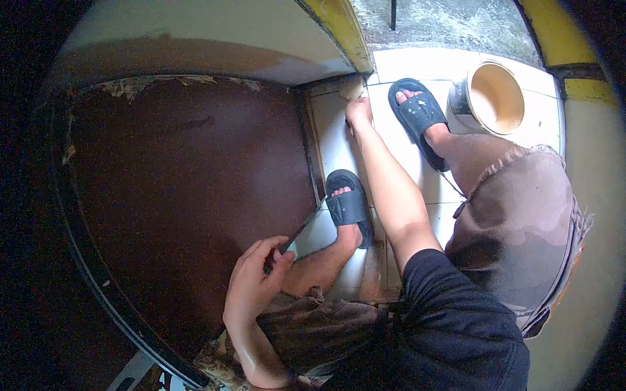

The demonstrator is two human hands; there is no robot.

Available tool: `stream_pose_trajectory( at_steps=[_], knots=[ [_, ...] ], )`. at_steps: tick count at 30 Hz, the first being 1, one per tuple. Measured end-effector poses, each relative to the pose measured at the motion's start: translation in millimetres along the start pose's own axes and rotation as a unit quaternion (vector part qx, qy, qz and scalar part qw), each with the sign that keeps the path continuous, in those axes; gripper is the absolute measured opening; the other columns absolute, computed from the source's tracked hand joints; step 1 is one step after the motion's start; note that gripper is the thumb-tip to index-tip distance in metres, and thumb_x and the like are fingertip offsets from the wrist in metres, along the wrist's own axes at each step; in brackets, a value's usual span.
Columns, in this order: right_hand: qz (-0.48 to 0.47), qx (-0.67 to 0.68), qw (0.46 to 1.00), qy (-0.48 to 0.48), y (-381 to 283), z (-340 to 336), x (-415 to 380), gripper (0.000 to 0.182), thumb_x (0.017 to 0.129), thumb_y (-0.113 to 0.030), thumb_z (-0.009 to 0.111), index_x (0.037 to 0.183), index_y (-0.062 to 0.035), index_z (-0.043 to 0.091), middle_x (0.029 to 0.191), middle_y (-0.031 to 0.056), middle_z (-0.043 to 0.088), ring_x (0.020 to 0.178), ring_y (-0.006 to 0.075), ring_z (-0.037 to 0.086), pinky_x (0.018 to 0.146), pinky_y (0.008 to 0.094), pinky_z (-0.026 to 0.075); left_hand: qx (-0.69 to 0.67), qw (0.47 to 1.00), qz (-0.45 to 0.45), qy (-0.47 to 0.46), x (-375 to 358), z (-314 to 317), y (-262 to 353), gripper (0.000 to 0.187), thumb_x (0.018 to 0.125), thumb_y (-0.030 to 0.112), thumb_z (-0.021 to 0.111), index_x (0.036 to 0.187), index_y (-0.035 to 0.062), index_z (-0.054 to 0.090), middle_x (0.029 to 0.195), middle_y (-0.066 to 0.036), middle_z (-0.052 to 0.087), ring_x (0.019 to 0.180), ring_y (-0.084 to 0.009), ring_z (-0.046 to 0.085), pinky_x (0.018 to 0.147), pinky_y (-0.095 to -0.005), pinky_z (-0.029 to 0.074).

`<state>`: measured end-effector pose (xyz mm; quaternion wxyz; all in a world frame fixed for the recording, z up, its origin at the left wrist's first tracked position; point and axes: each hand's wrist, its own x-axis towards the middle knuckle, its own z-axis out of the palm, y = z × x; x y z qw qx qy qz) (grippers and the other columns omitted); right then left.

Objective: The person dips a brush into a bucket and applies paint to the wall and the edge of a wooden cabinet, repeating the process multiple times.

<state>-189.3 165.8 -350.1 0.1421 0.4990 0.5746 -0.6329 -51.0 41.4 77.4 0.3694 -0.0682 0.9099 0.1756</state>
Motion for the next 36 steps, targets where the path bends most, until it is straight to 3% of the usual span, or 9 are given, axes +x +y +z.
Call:
stream_pose_trajectory(
  at_steps=[6, 11, 15, 18, 21, 24, 26, 30, 36],
  knots=[
    [-0.021, 0.024, 0.999, 0.016, 14, 18, 20, 0.025, 0.091, -0.031, 0.051, 0.09, -0.0063, 0.048, 0.055, 0.0095, 0.047, 0.036, 0.0188, 0.042, 0.031, 0.0348, 0.031, 0.004, 1.0, 0.002, 0.001, -1, 0, 2, 0.032, 0.083, 0.02, 0.066, 0.11, 0.0029, 0.06, 0.081, -0.01, 0.057, 0.069, -0.0183, 0.055, 0.06, -0.0291, 0.046],
    [0.049, 0.083, 0.995, -0.029, -15, 4, -11, 0.028, 0.091, -0.024, 0.046, 0.075, -0.0014, 0.047, 0.051, 0.0094, 0.044, 0.033, 0.0205, 0.041, 0.029, 0.0362, 0.031, 0.006, 1.0, 0.005, -0.001, -2, 1, 2, 0.033, 0.083, 0.02, 0.066, 0.111, 0.0037, 0.06, 0.082, -0.01, 0.058, 0.07, -0.0191, 0.055, 0.061, -0.0295, 0.046],
    [0.093, 0.079, 0.991, -0.056, -17, 12, 10, 0.027, 0.092, -0.022, 0.045, 0.075, -0.0008, 0.048, 0.051, 0.0098, 0.045, 0.033, 0.0213, 0.042, 0.029, 0.0364, 0.031, 0.011, 1.0, 0.002, 0.001, -3, 1, 4, 0.032, 0.083, 0.02, 0.066, 0.111, 0.0052, 0.061, 0.082, -0.01, 0.057, 0.069, -0.021, 0.055, 0.061, -0.0302, 0.046],
    [-0.036, 0.013, 0.997, -0.072, 16, 36, 49, 0.022, 0.092, -0.022, 0.047, 0.084, -0.0009, 0.049, 0.054, 0.01, 0.048, 0.034, 0.0205, 0.044, 0.03, 0.0348, 0.032, 0.015, 1.0, 0.002, 0.007, -5, 2, 5, 0.032, 0.082, 0.02, 0.066, 0.111, 0.0054, 0.061, 0.082, -0.011, 0.058, 0.069, -0.0219, 0.055, 0.061, -0.0306, 0.046],
    [-0.099, 0.107, 0.989, -0.021, -2, 14, -9, 0.023, 0.093, -0.025, 0.049, 0.095, -0.0026, 0.047, 0.057, 0.0094, 0.051, 0.036, 0.0191, 0.046, 0.03, 0.0334, 0.032, 0.015, 1.0, -0.002, 0.004, -3, -1, 5, 0.032, 0.082, 0.02, 0.067, 0.11, 0.0052, 0.061, 0.082, -0.011, 0.058, 0.069, -0.0223, 0.055, 0.062, -0.0309, 0.046],
    [-0.029, 0.1, 0.994, -0.028, -20, -4, -59, 0.025, 0.093, -0.029, 0.05, 0.098, -0.0047, 0.046, 0.056, 0.0079, 0.05, 0.036, 0.018, 0.046, 0.031, 0.0324, 0.031, 0.006, 1.0, -0.007, -0.002, -1, -1, 6, 0.032, 0.082, 0.02, 0.067, 0.11, 0.0049, 0.061, 0.082, -0.011, 0.058, 0.07, -0.0222, 0.056, 0.063, -0.0309, 0.046],
    [0.054, 0.12, 0.989, -0.066, -15, -2, -56, 0.019, 0.091, -0.022, 0.046, 0.099, -0.0044, 0.047, 0.075, 0.0135, 0.056, 0.049, 0.0215, 0.052, 0.036, 0.0354, 0.038, 0.003, 1.0, -0.013, 0.0, -4, -1, 7, 0.033, 0.082, 0.019, 0.067, 0.11, 0.0047, 0.061, 0.082, -0.011, 0.058, 0.071, -0.0221, 0.056, 0.063, -0.0309, 0.046],
    [0.033, 0.161, 0.985, -0.057, -27, 8, -27, 0.021, 0.092, -0.024, 0.048, 0.095, -0.0032, 0.044, 0.055, 0.0094, 0.046, 0.035, 0.0194, 0.044, 0.029, 0.0325, 0.027, 0.018, 1.0, 0.003, 0.008, -6, 3, 9, 0.032, 0.082, 0.019, 0.066, 0.11, 0.0037, 0.061, 0.083, -0.011, 0.058, 0.072, -0.0216, 0.056, 0.062, -0.0309, 0.047],
    [0.01, 0.256, 0.962, -0.093, -61, 3, -63, 0.014, 0.092, -0.015, 0.046, 0.103, -0.0082, 0.042, 0.061, 0.0047, 0.043, 0.043, 0.0153, 0.041, 0.034, 0.0287, 0.028, -0.001, 1.0, -0.003, 0.004, -5, 2, 11, 0.031, 0.083, 0.02, 0.065, 0.109, 0.0029, 0.06, 0.083, -0.011, 0.058, 0.072, -0.0212, 0.056, 0.062, -0.0305, 0.046]
  ],
)
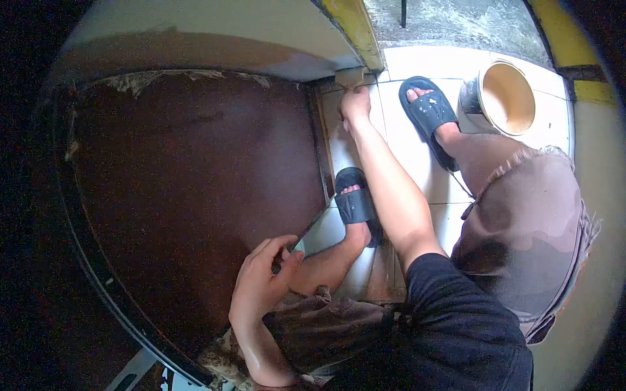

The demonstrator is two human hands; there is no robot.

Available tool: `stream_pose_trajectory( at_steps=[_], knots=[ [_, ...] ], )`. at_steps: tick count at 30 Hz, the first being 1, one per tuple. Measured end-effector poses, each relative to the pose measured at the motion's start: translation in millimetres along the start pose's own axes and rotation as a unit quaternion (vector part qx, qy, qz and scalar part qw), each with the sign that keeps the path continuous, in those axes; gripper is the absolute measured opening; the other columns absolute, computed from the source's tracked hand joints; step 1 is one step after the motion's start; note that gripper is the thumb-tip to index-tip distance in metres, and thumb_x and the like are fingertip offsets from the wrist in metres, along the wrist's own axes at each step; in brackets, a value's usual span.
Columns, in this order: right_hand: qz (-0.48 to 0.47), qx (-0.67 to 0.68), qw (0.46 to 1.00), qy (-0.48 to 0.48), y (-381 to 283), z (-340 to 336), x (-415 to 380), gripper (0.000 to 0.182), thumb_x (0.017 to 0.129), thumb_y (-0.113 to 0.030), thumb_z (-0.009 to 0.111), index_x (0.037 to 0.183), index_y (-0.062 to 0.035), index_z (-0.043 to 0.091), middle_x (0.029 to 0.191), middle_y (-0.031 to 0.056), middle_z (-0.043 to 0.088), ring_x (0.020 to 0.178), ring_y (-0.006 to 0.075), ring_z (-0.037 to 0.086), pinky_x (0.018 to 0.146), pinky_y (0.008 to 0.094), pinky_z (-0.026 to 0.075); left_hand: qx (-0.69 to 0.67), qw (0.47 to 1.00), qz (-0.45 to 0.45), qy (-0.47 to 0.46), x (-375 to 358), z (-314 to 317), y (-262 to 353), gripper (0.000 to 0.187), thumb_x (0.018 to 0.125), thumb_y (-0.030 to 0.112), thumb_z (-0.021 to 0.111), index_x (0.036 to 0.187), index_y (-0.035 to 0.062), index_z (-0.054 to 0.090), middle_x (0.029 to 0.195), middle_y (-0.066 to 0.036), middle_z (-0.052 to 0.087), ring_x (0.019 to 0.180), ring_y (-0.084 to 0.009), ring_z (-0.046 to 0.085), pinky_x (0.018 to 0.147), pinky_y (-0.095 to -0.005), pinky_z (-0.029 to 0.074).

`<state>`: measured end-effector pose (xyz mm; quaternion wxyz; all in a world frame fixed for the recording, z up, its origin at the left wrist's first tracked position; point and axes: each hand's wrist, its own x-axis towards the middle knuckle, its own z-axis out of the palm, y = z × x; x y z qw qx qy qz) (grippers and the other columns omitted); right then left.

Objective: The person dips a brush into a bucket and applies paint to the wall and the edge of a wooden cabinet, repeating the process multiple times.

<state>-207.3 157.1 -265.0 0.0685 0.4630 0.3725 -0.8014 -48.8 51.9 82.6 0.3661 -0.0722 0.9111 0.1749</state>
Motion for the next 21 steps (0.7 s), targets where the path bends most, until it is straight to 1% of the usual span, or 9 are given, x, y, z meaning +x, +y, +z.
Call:
stream_pose_trajectory(
  at_steps=[5, 7, 10, 12, 14, 15, 18, 19, 21],
  knots=[
    [-0.064, -0.015, 0.998, -0.019, -23, 9, -51, 0.018, 0.094, -0.019, 0.048, 0.107, -0.0085, 0.041, 0.064, 0.0036, 0.044, 0.044, 0.0127, 0.041, 0.035, 0.0274, 0.03, 0.004, 1.0, 0.007, 0.004, -1, -1, 4, 0.03, 0.084, 0.02, 0.064, 0.108, 0.0024, 0.06, 0.083, -0.011, 0.058, 0.073, -0.0209, 0.056, 0.061, -0.0304, 0.046],
    [-0.114, -0.115, 0.987, -0.011, -41, 8, -83, 0.022, 0.094, -0.021, 0.049, 0.109, -0.007, 0.041, 0.065, 0.0027, 0.046, 0.044, 0.0105, 0.042, 0.036, 0.026, 0.032, 0.001, 1.0, 0.002, 0.006, -2, 0, 7, 0.03, 0.084, 0.02, 0.064, 0.108, 0.0021, 0.06, 0.083, -0.011, 0.058, 0.073, -0.021, 0.057, 0.062, -0.0304, 0.047],
    [-0.181, -0.116, 0.976, -0.021, -46, 10, -105, 0.025, 0.094, -0.023, 0.05, 0.11, -0.0054, 0.042, 0.066, 0.0022, 0.048, 0.044, 0.0092, 0.043, 0.036, 0.0252, 0.033, 0.0, 1.0, 0.003, -0.001, -2, -2, 6, 0.03, 0.084, 0.02, 0.064, 0.108, 0.0019, 0.06, 0.083, -0.012, 0.059, 0.074, -0.0211, 0.057, 0.062, -0.0306, 0.047],
    [-0.184, -0.113, 0.976, -0.026, -43, 7, -118, 0.023, 0.094, -0.024, 0.051, 0.108, -0.0062, 0.043, 0.064, 0.0008, 0.048, 0.045, 0.0079, 0.043, 0.037, 0.0255, 0.033, 0.004, 1.0, 0.009, -0.001, -3, -2, 4, 0.03, 0.084, 0.02, 0.064, 0.108, 0.0017, 0.06, 0.084, -0.012, 0.059, 0.074, -0.0213, 0.057, 0.062, -0.0306, 0.047],
    [-0.222, -0.134, 0.965, -0.031, -28, 1, -114, 0.022, 0.094, -0.022, 0.052, 0.107, -0.0066, 0.043, 0.063, -0.0001, 0.048, 0.047, 0.0069, 0.043, 0.04, 0.0236, 0.033, 0.011, 1.0, 0.022, 0.0, -3, -2, 5, 0.03, 0.084, 0.02, 0.064, 0.108, 0.0016, 0.06, 0.084, -0.012, 0.06, 0.074, -0.0215, 0.058, 0.062, -0.0306, 0.047],
    [-0.276, -0.2, 0.94, 0.006, -28, -1, -123, 0.02, 0.094, -0.021, 0.052, 0.106, -0.0065, 0.044, 0.062, -0.001, 0.049, 0.048, 0.0074, 0.043, 0.044, 0.0244, 0.034, 0.009, 1.0, 0.02, 0.001, -3, -2, 4, 0.03, 0.084, 0.02, 0.063, 0.108, 0.0014, 0.06, 0.085, -0.013, 0.06, 0.075, -0.0215, 0.058, 0.062, -0.0306, 0.048],
    [-0.268, -0.097, 0.959, -0.016, -15, -1, -114, 0.019, 0.094, -0.019, 0.052, 0.105, -0.0058, 0.044, 0.066, -0.0003, 0.051, 0.055, 0.0077, 0.044, 0.05, 0.0246, 0.036, 0.006, 1.0, 0.021, 0.003, -1, -2, 2, 0.03, 0.084, 0.02, 0.063, 0.108, 0.001, 0.06, 0.086, -0.013, 0.06, 0.076, -0.0214, 0.058, 0.063, -0.0305, 0.048],
    [-0.27, -0.145, 0.952, -0.003, -16, -2, -108, 0.021, 0.093, -0.018, 0.051, 0.107, -0.0038, 0.044, 0.086, 0.018, 0.063, 0.084, 0.0256, 0.062, 0.074, 0.0339, 0.045, 0.005, 1.0, 0.018, 0.005, -1, -2, 1, 0.03, 0.085, 0.02, 0.063, 0.108, 0.0009, 0.06, 0.086, -0.014, 0.06, 0.076, -0.0213, 0.058, 0.063, -0.0303, 0.048],
    [-0.292, -0.135, 0.947, -0.008, -7, -5, -83, 0.022, 0.093, -0.018, 0.051, 0.107, -0.0037, 0.044, 0.089, 0.0186, 0.063, 0.087, 0.0259, 0.062, 0.076, 0.0338, 0.045, 0.006, 1.0, 0.01, 0.004, -3, 0, 2, 0.03, 0.085, 0.019, 0.063, 0.108, 0.0009, 0.06, 0.087, -0.014, 0.06, 0.076, -0.0209, 0.058, 0.063, -0.0301, 0.048]
  ],
)
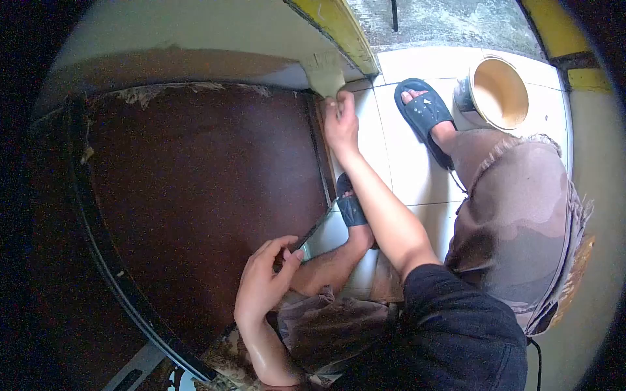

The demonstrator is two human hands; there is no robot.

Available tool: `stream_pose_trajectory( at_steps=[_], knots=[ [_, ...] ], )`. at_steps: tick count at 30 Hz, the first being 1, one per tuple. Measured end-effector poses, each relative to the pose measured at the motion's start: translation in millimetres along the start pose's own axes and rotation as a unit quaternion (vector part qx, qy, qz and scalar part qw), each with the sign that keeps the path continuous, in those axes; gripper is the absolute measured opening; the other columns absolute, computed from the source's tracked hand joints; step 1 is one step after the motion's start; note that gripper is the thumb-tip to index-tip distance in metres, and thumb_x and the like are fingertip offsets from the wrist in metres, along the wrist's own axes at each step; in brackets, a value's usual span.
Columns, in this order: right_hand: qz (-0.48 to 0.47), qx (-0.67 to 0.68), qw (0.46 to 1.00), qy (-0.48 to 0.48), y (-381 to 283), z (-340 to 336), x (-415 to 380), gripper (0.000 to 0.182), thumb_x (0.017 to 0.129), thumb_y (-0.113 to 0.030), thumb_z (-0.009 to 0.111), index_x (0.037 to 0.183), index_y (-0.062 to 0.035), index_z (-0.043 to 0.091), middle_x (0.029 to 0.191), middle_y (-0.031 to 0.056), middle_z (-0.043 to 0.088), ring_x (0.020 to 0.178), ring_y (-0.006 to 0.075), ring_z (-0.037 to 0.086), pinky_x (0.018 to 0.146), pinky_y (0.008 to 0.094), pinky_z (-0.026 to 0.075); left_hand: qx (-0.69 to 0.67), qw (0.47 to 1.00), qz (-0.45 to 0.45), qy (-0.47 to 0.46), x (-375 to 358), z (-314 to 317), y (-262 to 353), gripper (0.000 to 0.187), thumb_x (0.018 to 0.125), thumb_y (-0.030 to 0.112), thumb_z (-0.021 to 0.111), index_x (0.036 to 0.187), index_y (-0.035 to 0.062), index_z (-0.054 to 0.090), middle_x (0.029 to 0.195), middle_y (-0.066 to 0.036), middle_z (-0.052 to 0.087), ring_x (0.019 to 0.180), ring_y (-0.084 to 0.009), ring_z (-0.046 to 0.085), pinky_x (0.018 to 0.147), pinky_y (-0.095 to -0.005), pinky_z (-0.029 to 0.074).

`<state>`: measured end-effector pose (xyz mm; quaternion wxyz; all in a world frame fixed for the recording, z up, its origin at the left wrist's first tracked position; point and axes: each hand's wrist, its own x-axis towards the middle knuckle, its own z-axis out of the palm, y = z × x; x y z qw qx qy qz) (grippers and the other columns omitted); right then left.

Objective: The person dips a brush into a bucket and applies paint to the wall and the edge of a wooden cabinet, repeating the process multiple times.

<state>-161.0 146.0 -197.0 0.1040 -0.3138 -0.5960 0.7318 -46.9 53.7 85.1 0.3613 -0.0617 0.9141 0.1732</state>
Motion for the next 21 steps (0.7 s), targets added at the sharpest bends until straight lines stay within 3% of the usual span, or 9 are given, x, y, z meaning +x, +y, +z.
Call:
stream_pose_trajectory(
  at_steps=[1, 4, 9, 11, 13, 15, 17, 19, 21],
  knots=[
    [-0.032, 0.01, 0.999, 0.004, 16, 3, 13, 0.022, 0.093, -0.019, 0.051, 0.108, -0.0035, 0.044, 0.092, 0.0191, 0.063, 0.089, 0.0263, 0.061, 0.078, 0.0336, 0.045, 0.0, 1.0, 0.0, 0.003, 1, 0, 1, 0.03, 0.084, 0.019, 0.064, 0.108, 0.0009, 0.06, 0.087, -0.014, 0.06, 0.076, -0.0205, 0.059, 0.063, -0.0298, 0.048],
    [0.019, 0.001, 1.0, 0.018, 97, 10, 42, 0.022, 0.092, -0.017, 0.051, 0.108, -0.0032, 0.045, 0.095, 0.0194, 0.063, 0.093, 0.0271, 0.061, 0.081, 0.0339, 0.044, -0.011, 1.0, -0.007, 0.008, 1, 1, 1, 0.03, 0.084, 0.019, 0.064, 0.108, 0.0015, 0.061, 0.086, -0.013, 0.06, 0.075, -0.0198, 0.058, 0.062, -0.0292, 0.048],
    [0.142, -0.071, 0.987, -0.006, 119, -14, 47, 0.027, 0.092, -0.023, 0.052, 0.111, -0.0049, 0.047, 0.093, 0.0195, 0.062, 0.088, 0.0287, 0.06, 0.079, 0.0361, 0.045, -0.005, 1.0, -0.002, 0.009, 3, 2, -4, 0.029, 0.083, 0.018, 0.064, 0.107, 0.0024, 0.061, 0.083, -0.011, 0.058, 0.072, -0.0191, 0.057, 0.061, -0.0288, 0.047],
    [0.124, -0.004, 0.992, -0.017, 128, -23, 44, 0.031, 0.091, -0.029, 0.053, 0.113, -0.007, 0.048, 0.092, 0.0192, 0.062, 0.088, 0.0286, 0.06, 0.079, 0.0366, 0.046, -0.007, 1.0, -0.001, 0.006, 1, 0, -3, 0.028, 0.083, 0.017, 0.064, 0.107, 0.0025, 0.061, 0.082, -0.01, 0.058, 0.071, -0.0189, 0.056, 0.061, -0.0287, 0.047],
    [0.086, -0.115, 0.989, -0.03, 126, -34, 39, 0.031, 0.09, -0.029, 0.054, 0.113, -0.0085, 0.049, 0.09, 0.0181, 0.062, 0.087, 0.0277, 0.061, 0.078, 0.035, 0.046, -0.017, 1.0, -0.001, 0.002, 1, 0, -2, 0.029, 0.083, 0.017, 0.064, 0.107, 0.0018, 0.061, 0.081, -0.011, 0.057, 0.07, -0.019, 0.055, 0.062, -0.029, 0.046],
    [0.074, -0.123, 0.989, -0.047, 116, -38, 26, 0.03, 0.09, -0.026, 0.056, 0.113, -0.0082, 0.05, 0.093, 0.0184, 0.062, 0.087, 0.027, 0.061, 0.079, 0.0343, 0.046, -0.023, 1.0, 0.001, 0.003, 3, -1, -4, 0.029, 0.083, 0.017, 0.064, 0.107, 0.0016, 0.061, 0.081, -0.011, 0.057, 0.07, -0.0191, 0.055, 0.062, -0.0292, 0.046],
    [0.001, -0.067, 0.996, -0.057, 118, -32, 14, 0.029, 0.089, -0.025, 0.056, 0.111, -0.007, 0.05, 0.093, 0.0179, 0.061, 0.088, 0.0273, 0.061, 0.081, 0.034, 0.046, -0.025, 1.0, -0.008, -0.001, 4, -2, -8, 0.029, 0.083, 0.017, 0.064, 0.107, 0.0014, 0.061, 0.081, -0.011, 0.057, 0.07, -0.0192, 0.055, 0.063, -0.0294, 0.046],
    [-0.004, -0.086, 0.994, -0.071, 95, -25, 11, 0.027, 0.09, -0.024, 0.055, 0.11, -0.0058, 0.049, 0.094, 0.0173, 0.061, 0.09, 0.0268, 0.06, 0.082, 0.0341, 0.045, -0.006, 1.0, 0.013, 0.007, 5, -1, -8, 0.028, 0.083, 0.017, 0.064, 0.107, 0.0014, 0.061, 0.081, -0.012, 0.058, 0.071, -0.0197, 0.056, 0.063, -0.0298, 0.046],
    [-0.087, -0.026, 0.995, -0.029, 80, -14, 22, 0.025, 0.091, -0.023, 0.054, 0.109, -0.0055, 0.048, 0.095, 0.0169, 0.061, 0.092, 0.0256, 0.06, 0.083, 0.0338, 0.045, -0.01, 1.0, -0.001, 0.004, 4, 0, -2, 0.028, 0.083, 0.016, 0.064, 0.107, 0.0015, 0.061, 0.082, -0.012, 0.058, 0.071, -0.0199, 0.056, 0.063, -0.03, 0.047]
  ],
)
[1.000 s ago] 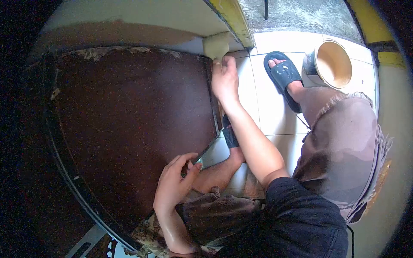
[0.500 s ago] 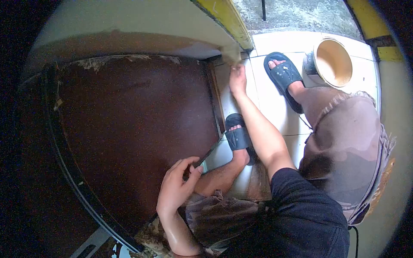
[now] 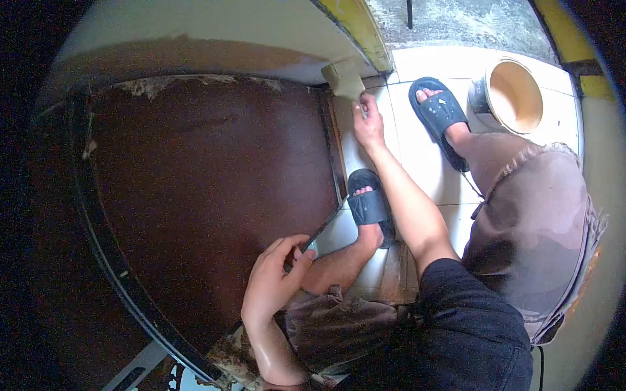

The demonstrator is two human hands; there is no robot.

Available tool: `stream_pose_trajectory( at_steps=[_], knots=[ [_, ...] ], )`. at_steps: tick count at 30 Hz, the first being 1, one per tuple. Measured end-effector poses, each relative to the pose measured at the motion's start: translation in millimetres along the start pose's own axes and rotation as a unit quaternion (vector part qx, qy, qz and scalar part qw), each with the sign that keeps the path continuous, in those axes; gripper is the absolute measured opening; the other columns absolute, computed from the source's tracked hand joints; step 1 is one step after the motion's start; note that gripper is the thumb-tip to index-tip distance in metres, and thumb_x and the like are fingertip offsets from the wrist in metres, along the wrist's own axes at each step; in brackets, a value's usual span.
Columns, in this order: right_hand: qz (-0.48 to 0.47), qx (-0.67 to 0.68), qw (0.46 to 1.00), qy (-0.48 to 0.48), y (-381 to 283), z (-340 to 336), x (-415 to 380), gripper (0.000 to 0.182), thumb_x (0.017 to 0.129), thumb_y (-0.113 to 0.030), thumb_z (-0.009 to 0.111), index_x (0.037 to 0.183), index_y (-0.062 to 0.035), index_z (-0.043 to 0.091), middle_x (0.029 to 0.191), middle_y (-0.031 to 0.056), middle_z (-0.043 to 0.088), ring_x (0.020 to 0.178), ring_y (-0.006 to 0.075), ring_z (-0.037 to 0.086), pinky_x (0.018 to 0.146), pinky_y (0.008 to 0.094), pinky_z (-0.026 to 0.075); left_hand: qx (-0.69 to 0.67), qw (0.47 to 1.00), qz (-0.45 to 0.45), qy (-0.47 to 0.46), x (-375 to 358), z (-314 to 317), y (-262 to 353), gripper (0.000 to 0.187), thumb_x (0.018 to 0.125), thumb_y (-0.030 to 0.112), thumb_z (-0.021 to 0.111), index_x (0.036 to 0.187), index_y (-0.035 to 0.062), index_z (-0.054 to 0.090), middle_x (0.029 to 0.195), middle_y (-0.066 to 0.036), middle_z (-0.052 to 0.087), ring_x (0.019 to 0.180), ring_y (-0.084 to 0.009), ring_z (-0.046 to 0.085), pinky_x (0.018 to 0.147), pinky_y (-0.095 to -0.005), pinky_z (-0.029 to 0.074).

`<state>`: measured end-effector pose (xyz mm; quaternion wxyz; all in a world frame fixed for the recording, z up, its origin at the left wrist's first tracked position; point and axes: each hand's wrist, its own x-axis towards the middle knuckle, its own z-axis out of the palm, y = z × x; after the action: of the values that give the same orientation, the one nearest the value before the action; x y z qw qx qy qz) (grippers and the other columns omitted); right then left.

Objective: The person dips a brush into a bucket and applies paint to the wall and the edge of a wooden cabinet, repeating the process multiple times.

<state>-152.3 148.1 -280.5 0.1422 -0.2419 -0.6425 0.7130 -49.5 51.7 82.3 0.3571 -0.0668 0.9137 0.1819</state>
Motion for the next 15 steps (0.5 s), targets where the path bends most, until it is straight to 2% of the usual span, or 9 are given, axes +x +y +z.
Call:
stream_pose_trajectory(
  at_steps=[1, 2, 4, 5, 6, 8, 9, 12, 15],
  knots=[
    [-0.05, -0.028, 0.998, 0.038, 12, 6, 10, 0.024, 0.093, -0.021, 0.053, 0.11, -0.0058, 0.048, 0.072, 0.0018, 0.054, 0.064, 0.0092, 0.049, 0.06, 0.0262, 0.042, -0.006, 1.0, -0.013, 0.0, -1, 0, 3, 0.029, 0.083, 0.016, 0.064, 0.107, 0.0015, 0.061, 0.082, -0.012, 0.058, 0.071, -0.0202, 0.056, 0.063, -0.0301, 0.047],
    [-0.051, -0.026, 0.998, 0.04, 26, 8, 18, 0.024, 0.093, -0.021, 0.053, 0.11, -0.0058, 0.048, 0.072, 0.0018, 0.054, 0.064, 0.0092, 0.049, 0.06, 0.0262, 0.042, -0.004, 1.0, -0.011, 0.002, -1, 0, 4, 0.029, 0.083, 0.016, 0.064, 0.107, 0.0015, 0.061, 0.082, -0.012, 0.058, 0.071, -0.0202, 0.056, 0.063, -0.0301, 0.047],
    [0.085, -0.042, 0.995, 0.03, 42, 2, 28, 0.022, 0.092, -0.021, 0.054, 0.109, -0.0072, 0.048, 0.067, 0.0019, 0.054, 0.064, 0.0097, 0.051, 0.059, 0.0273, 0.041, 0.0, 1.0, -0.017, -0.006, -1, 0, 2, 0.029, 0.083, 0.017, 0.064, 0.107, 0.0016, 0.061, 0.083, -0.012, 0.059, 0.072, -0.0204, 0.057, 0.064, -0.0301, 0.047],
    [0.152, -0.054, 0.987, 0.014, 42, -5, 27, 0.027, 0.092, -0.026, 0.053, 0.111, -0.0075, 0.049, 0.096, 0.0161, 0.063, 0.092, 0.0232, 0.06, 0.081, 0.0332, 0.045, 0.0, 1.0, -0.018, -0.005, 0, 0, 2, 0.029, 0.083, 0.017, 0.064, 0.107, 0.0016, 0.061, 0.083, -0.012, 0.059, 0.072, -0.0204, 0.057, 0.064, -0.0301, 0.047],
    [0.154, -0.054, 0.987, 0.011, 43, -9, 25, 0.027, 0.092, -0.026, 0.053, 0.111, -0.0075, 0.049, 0.096, 0.0161, 0.063, 0.092, 0.0232, 0.06, 0.081, 0.0332, 0.045, 0.005, 1.0, -0.011, -0.001, 0, 0, 1, 0.029, 0.083, 0.017, 0.064, 0.107, 0.0016, 0.061, 0.083, -0.012, 0.059, 0.072, -0.0205, 0.057, 0.064, -0.03, 0.047],
    [0.304, -0.059, 0.951, -0.015, 43, -20, 23, 0.029, 0.092, -0.03, 0.052, 0.11, -0.0067, 0.05, 0.093, 0.0183, 0.064, 0.091, 0.0235, 0.061, 0.08, 0.0329, 0.045, 0.008, 1.0, -0.006, 0.0, -1, 0, -1, 0.029, 0.083, 0.017, 0.064, 0.108, 0.0016, 0.061, 0.083, -0.012, 0.059, 0.072, -0.0206, 0.057, 0.063, -0.0299, 0.047],
    [0.212, -0.073, 0.974, 0.022, 83, -19, 18, 0.029, 0.091, -0.036, 0.052, 0.103, -0.0098, 0.049, 0.057, 0.0013, 0.051, 0.045, 0.0121, 0.045, 0.041, 0.0306, 0.035, 0.002, 1.0, -0.012, -0.004, -1, -1, -2, 0.029, 0.083, 0.017, 0.064, 0.107, 0.0016, 0.061, 0.084, -0.012, 0.059, 0.072, -0.0207, 0.057, 0.063, -0.0299, 0.047],
    [0.201, -0.159, 0.966, 0.034, 117, -27, 15, 0.03, 0.09, -0.037, 0.053, 0.104, -0.0096, 0.05, 0.056, 0.0025, 0.052, 0.044, 0.0136, 0.046, 0.04, 0.031, 0.035, -0.006, 1.0, -0.015, -0.008, 0, -2, -1, 0.03, 0.083, 0.017, 0.064, 0.107, 0.0017, 0.061, 0.084, -0.012, 0.059, 0.072, -0.0209, 0.057, 0.063, -0.0299, 0.047],
    [0.264, -0.176, 0.948, 0.022, 120, -17, 22, 0.031, 0.09, -0.036, 0.053, 0.106, -0.009, 0.051, 0.059, 0.0059, 0.053, 0.044, 0.0146, 0.047, 0.04, 0.0318, 0.036, -0.007, 1.0, -0.016, -0.006, 1, -2, -2, 0.03, 0.082, 0.017, 0.065, 0.107, 0.0018, 0.061, 0.085, -0.012, 0.059, 0.072, -0.0207, 0.057, 0.063, -0.0299, 0.047]
  ],
)
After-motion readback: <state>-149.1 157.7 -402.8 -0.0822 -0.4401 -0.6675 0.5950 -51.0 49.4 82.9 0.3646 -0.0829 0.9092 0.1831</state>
